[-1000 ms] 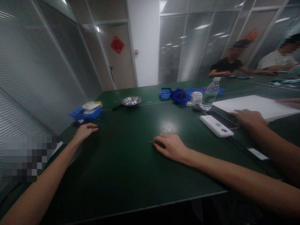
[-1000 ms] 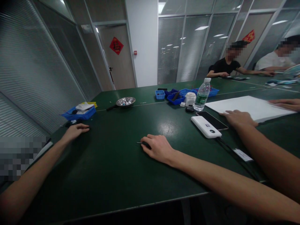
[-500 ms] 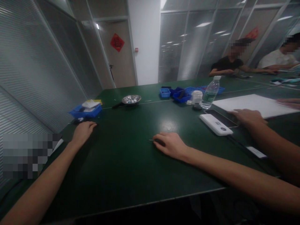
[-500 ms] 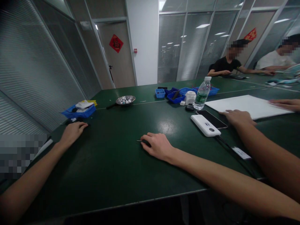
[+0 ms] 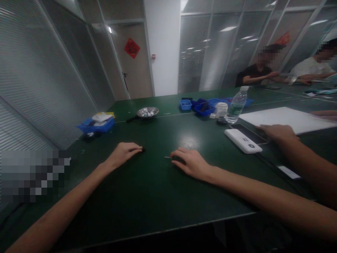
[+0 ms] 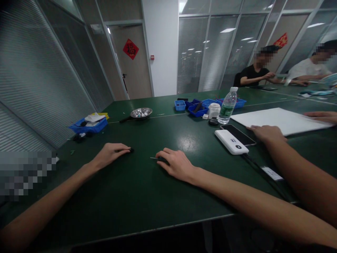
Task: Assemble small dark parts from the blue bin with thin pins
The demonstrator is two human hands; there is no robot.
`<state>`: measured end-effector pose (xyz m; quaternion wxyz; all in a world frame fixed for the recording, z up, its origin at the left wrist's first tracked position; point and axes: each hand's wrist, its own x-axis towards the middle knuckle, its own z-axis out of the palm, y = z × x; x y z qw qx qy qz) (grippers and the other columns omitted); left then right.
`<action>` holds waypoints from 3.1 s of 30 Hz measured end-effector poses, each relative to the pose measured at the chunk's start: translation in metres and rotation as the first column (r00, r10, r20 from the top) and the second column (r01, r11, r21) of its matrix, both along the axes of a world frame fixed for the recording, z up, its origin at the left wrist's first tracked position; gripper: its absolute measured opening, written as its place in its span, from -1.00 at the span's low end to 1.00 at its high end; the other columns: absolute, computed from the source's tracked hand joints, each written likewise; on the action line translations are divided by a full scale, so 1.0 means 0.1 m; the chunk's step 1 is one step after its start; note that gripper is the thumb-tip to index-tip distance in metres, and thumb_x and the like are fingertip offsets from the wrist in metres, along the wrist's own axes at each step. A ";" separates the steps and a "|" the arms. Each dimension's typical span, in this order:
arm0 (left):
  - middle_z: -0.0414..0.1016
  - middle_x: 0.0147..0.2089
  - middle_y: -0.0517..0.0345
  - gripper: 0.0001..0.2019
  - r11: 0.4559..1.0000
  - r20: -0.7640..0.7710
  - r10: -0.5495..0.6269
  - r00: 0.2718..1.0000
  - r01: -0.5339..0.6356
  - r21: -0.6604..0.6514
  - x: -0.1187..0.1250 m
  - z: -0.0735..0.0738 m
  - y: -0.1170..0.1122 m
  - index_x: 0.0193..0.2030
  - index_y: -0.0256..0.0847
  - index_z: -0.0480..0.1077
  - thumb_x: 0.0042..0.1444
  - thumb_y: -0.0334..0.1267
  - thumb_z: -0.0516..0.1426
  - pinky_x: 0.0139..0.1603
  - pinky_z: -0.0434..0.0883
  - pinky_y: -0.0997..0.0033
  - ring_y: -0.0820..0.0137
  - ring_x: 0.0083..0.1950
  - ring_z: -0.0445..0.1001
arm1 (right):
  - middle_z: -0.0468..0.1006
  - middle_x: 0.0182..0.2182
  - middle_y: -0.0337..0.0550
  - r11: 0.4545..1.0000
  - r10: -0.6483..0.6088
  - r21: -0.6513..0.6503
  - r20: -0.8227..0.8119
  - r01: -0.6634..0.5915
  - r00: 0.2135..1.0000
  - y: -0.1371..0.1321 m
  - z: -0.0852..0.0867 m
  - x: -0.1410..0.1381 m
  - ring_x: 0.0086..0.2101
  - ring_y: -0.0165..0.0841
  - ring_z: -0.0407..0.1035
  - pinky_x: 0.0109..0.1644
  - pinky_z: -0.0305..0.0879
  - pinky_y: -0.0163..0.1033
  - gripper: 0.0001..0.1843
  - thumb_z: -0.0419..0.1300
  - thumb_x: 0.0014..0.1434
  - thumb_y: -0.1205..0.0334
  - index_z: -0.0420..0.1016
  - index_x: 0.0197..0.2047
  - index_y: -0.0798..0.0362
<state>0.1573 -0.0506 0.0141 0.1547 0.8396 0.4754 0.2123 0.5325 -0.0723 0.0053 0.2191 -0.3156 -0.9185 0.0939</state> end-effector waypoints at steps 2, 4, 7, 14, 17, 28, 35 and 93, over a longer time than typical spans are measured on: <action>0.60 0.08 0.06 -0.73 0.988 0.062 -0.151 0.987 0.153 -0.035 0.41 0.01 -0.16 0.08 -0.11 0.58 0.38 -0.13 0.13 0.14 0.47 0.21 0.24 0.08 0.55 | 0.53 -0.03 -0.09 1.000 0.030 0.003 0.013 -0.030 0.999 -0.01 -0.01 -0.01 -0.21 -0.33 0.46 -0.18 0.34 -0.24 -0.72 0.12 0.46 0.12 0.44 0.16 -0.01; 0.59 0.02 0.05 -0.76 0.978 0.088 -0.196 0.977 0.202 -0.060 0.71 0.01 -0.29 0.06 -0.12 0.56 0.36 -0.15 0.17 0.02 0.48 0.27 0.28 -0.02 0.55 | 0.51 -0.05 -0.11 0.999 0.043 0.010 0.046 -0.043 0.998 -0.02 -0.01 -0.01 -0.25 -0.34 0.44 -0.23 0.31 -0.25 -0.72 0.11 0.47 0.10 0.44 0.16 -0.03; 0.56 -0.05 0.07 -0.81 0.983 0.109 -0.170 0.979 0.177 -0.058 0.89 -0.01 -0.41 0.01 -0.14 0.53 0.31 -0.19 0.21 -0.09 0.45 0.31 0.30 -0.10 0.51 | 0.48 -0.10 -0.13 0.999 0.040 0.023 0.092 -0.043 0.995 -0.04 -0.01 -0.02 -0.29 -0.36 0.41 -0.27 0.27 -0.27 -0.69 0.08 0.48 0.01 0.46 0.14 -0.05; 0.52 -0.04 0.07 -0.80 0.985 0.121 -0.154 0.981 0.163 -0.065 0.89 -0.03 -0.44 0.03 -0.12 0.49 0.29 -0.20 0.23 -0.03 0.41 0.27 0.27 -0.06 0.47 | 0.48 -0.10 -0.11 0.998 0.050 0.039 0.109 -0.055 0.993 -0.05 0.01 -0.05 -0.29 -0.38 0.41 -0.27 0.28 -0.28 -0.67 0.01 0.52 0.03 0.48 0.13 -0.03; 0.51 -0.05 0.07 -0.83 0.976 0.139 -0.179 0.974 0.193 -0.098 0.91 -0.03 -0.45 0.01 -0.12 0.50 0.35 -0.17 0.18 -0.07 0.40 0.30 0.29 -0.09 0.46 | 0.48 -0.10 -0.09 0.997 0.058 0.044 0.107 -0.063 0.993 -0.04 0.00 -0.05 -0.30 -0.37 0.41 -0.28 0.29 -0.27 -0.66 0.01 0.52 0.02 0.48 0.13 -0.02; 0.52 -0.10 0.09 -0.80 0.944 0.221 -0.212 0.952 0.258 -0.204 0.94 -0.01 -0.44 0.01 -0.15 0.53 0.38 -0.14 0.17 -0.10 0.39 0.35 0.34 -0.14 0.47 | 0.46 -0.09 -0.07 0.978 0.092 0.178 0.085 -0.106 0.992 -0.11 -0.03 -0.11 -0.30 -0.38 0.40 -0.34 0.26 -0.31 -0.71 0.05 0.51 0.10 0.47 0.15 -0.01; 0.53 -0.08 0.08 -0.77 0.947 0.227 -0.207 0.952 0.254 -0.198 0.98 0.00 -0.48 -0.01 -0.14 0.52 0.27 -0.11 0.28 -0.08 0.40 0.31 0.30 -0.11 0.48 | 0.46 -0.07 -0.09 0.990 0.065 0.119 0.049 -0.071 0.997 -0.08 -0.07 -0.20 -0.28 -0.37 0.41 -0.30 0.29 -0.29 -0.72 0.08 0.50 0.11 0.43 0.17 -0.02; 0.67 -0.05 0.00 -0.68 0.785 0.041 0.602 0.798 -0.600 0.157 -1.34 -0.17 0.54 -0.12 -0.17 0.64 0.18 0.00 0.21 0.03 0.47 0.25 0.15 -0.07 0.60 | 0.53 -0.10 -0.11 0.998 -0.058 0.012 0.020 0.058 0.998 0.01 -0.07 -0.02 -0.34 -0.39 0.40 -0.31 0.28 -0.27 -0.75 0.16 0.43 0.08 0.53 0.05 0.00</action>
